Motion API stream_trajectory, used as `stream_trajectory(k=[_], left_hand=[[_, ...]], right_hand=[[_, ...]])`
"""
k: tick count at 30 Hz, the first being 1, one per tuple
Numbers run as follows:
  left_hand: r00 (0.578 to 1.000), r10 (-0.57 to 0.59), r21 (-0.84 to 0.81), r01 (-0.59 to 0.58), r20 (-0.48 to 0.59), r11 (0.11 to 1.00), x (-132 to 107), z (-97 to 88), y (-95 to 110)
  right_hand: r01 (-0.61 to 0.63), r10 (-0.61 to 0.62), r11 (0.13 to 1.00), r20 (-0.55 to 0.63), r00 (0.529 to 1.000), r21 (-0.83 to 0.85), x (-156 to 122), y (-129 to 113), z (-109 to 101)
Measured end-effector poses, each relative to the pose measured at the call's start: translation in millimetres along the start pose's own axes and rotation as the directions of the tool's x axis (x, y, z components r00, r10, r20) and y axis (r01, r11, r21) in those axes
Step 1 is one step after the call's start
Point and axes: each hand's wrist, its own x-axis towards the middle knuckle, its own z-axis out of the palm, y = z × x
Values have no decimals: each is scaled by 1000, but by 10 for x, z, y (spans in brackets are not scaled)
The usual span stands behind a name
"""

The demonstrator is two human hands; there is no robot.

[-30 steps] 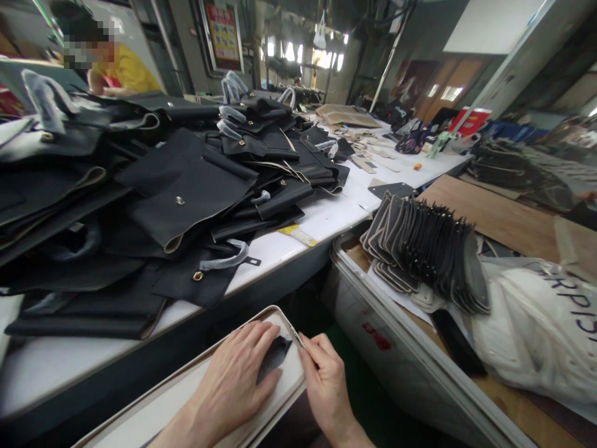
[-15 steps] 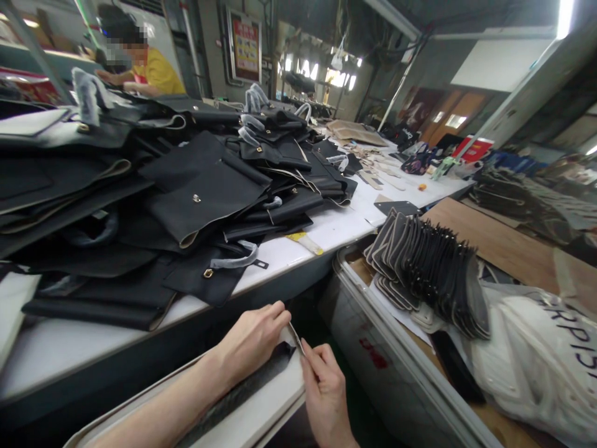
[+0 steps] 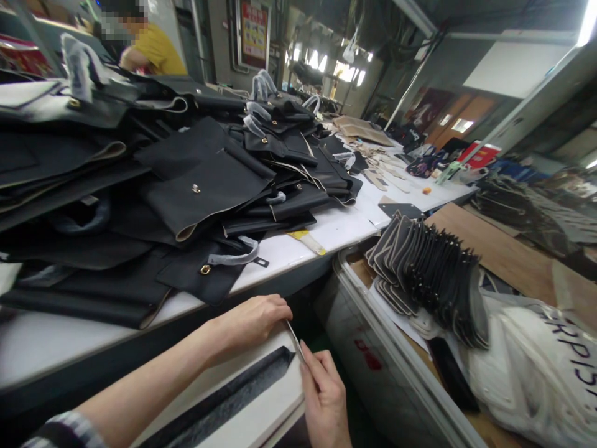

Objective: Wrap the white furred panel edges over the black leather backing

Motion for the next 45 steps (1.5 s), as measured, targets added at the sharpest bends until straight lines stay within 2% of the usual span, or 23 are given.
stream_trajectory(k=[10, 20, 24, 28, 31, 33, 35, 36, 38, 39, 41, 45], left_hand=[[994, 107, 23, -108, 8, 994, -7, -23, 18], [974, 225, 147, -224, 7, 964, -80, -14, 29], [957, 291, 245, -276, -23, 929, -154, -23, 81], [944, 330, 249, -324, 17, 913, -234, -2, 148], [959, 284, 244, -281, 26, 928, -292, 40, 189], [973, 231, 241, -226, 7, 944, -320, 72, 207], [980, 197, 231, -192, 3, 954, -335, 100, 214], [983, 181, 222, -177, 4, 959, -338, 111, 215], [989, 150, 198, -148, 5, 969, -337, 128, 209], [991, 132, 185, -131, 4, 974, -337, 135, 203], [994, 106, 164, -104, -2, 981, -338, 148, 187], [997, 66, 97, -62, -34, 993, -358, 171, 161]], right_hand=[[9, -8, 1000, 82, 997, -10, 3, -105, -54], [177, -152, 980, 230, 961, -94, 40, -114, -146], [310, -232, 928, 336, 913, -204, 87, -170, -209], [493, -295, 780, 467, 833, -386, 194, -319, -262], [605, -303, 647, 571, 763, -464, 298, -441, -278], [626, -308, 628, 591, 746, -462, 369, -480, -275], [558, -298, 726, 548, 782, -402, 447, -470, -259], [458, -256, 823, 499, 828, -338, 491, -449, -244], [146, -72, 977, 401, 913, -157, 596, -383, -201], [-13, 39, 997, 378, 925, -70, 656, -346, -174], [-234, 203, 972, 397, 895, 31, 783, -278, -121], [-407, 310, 912, 559, 769, 55, 1004, -223, -82]])
